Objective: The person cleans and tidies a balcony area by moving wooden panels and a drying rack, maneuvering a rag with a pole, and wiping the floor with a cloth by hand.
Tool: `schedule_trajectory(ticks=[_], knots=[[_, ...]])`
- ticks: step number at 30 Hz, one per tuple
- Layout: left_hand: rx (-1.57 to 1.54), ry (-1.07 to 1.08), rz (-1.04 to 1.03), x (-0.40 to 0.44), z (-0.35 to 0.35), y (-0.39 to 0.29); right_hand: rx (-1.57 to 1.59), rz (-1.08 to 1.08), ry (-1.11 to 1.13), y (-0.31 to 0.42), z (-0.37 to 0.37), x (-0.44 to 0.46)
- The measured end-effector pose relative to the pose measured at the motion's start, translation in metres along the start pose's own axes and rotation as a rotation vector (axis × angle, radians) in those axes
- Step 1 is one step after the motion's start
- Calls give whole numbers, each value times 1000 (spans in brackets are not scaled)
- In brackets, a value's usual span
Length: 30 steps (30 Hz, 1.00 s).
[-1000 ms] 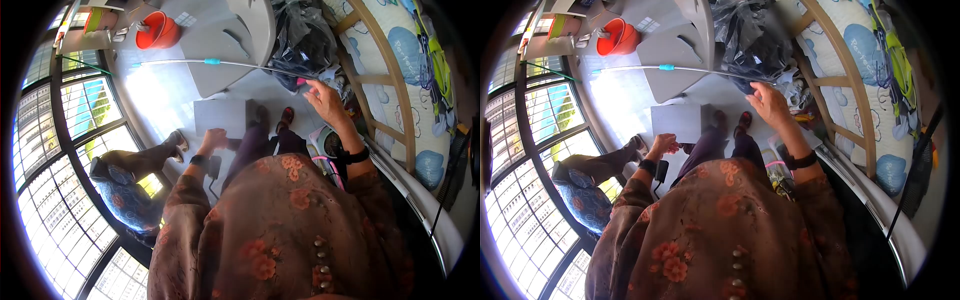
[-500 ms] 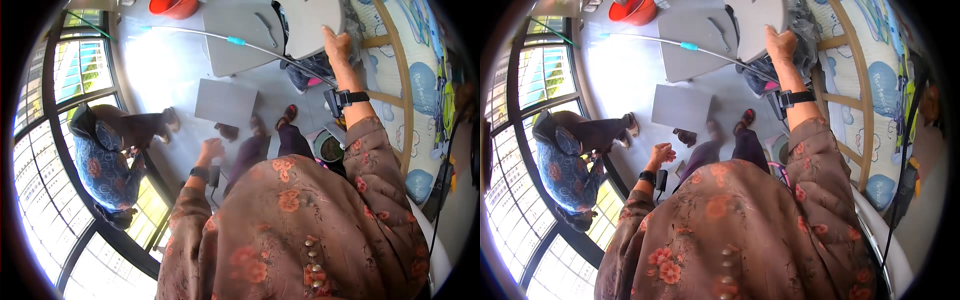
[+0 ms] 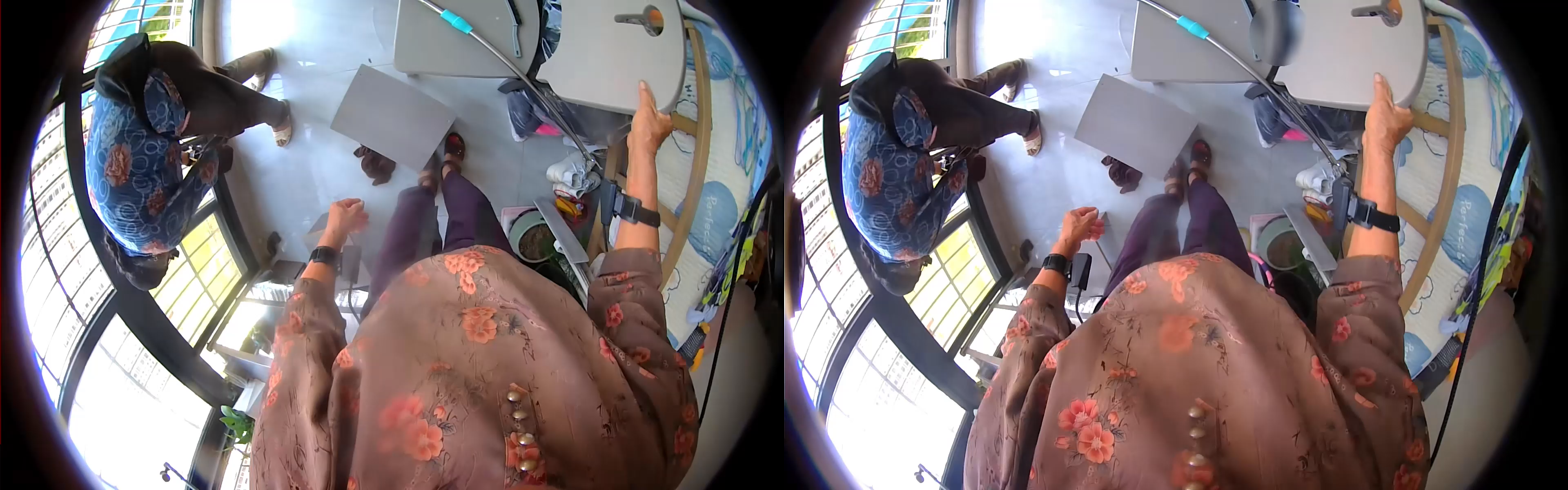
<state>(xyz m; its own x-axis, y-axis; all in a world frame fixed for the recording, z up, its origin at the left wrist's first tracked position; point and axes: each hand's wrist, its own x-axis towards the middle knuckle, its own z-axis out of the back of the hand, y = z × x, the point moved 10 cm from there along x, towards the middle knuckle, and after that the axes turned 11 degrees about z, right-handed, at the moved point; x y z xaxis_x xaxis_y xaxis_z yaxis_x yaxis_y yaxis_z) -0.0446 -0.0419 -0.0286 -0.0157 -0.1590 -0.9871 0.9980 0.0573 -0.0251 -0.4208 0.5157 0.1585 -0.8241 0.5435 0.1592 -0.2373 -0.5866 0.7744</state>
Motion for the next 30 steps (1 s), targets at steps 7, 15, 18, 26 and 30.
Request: schedule_trajectory(ticks=[7, 15, 18, 26, 30], knots=[[-100, -36, 31, 66, 42, 11, 125, -85, 248, 24, -12, -90], [-262, -49, -25, 116, -18, 13, -198, 55, 1191, -77, -168, -274], [-255, -22, 17, 131, -22, 25, -287, 282, 1354, -74, -243, -311], [-425, -50, -1, 191, -32, 30, -573, 606, 1446, -112, -433, -368], [-627, -218, -99, 235, -36, 31, -557, 675, 1366, -125, -484, -383]])
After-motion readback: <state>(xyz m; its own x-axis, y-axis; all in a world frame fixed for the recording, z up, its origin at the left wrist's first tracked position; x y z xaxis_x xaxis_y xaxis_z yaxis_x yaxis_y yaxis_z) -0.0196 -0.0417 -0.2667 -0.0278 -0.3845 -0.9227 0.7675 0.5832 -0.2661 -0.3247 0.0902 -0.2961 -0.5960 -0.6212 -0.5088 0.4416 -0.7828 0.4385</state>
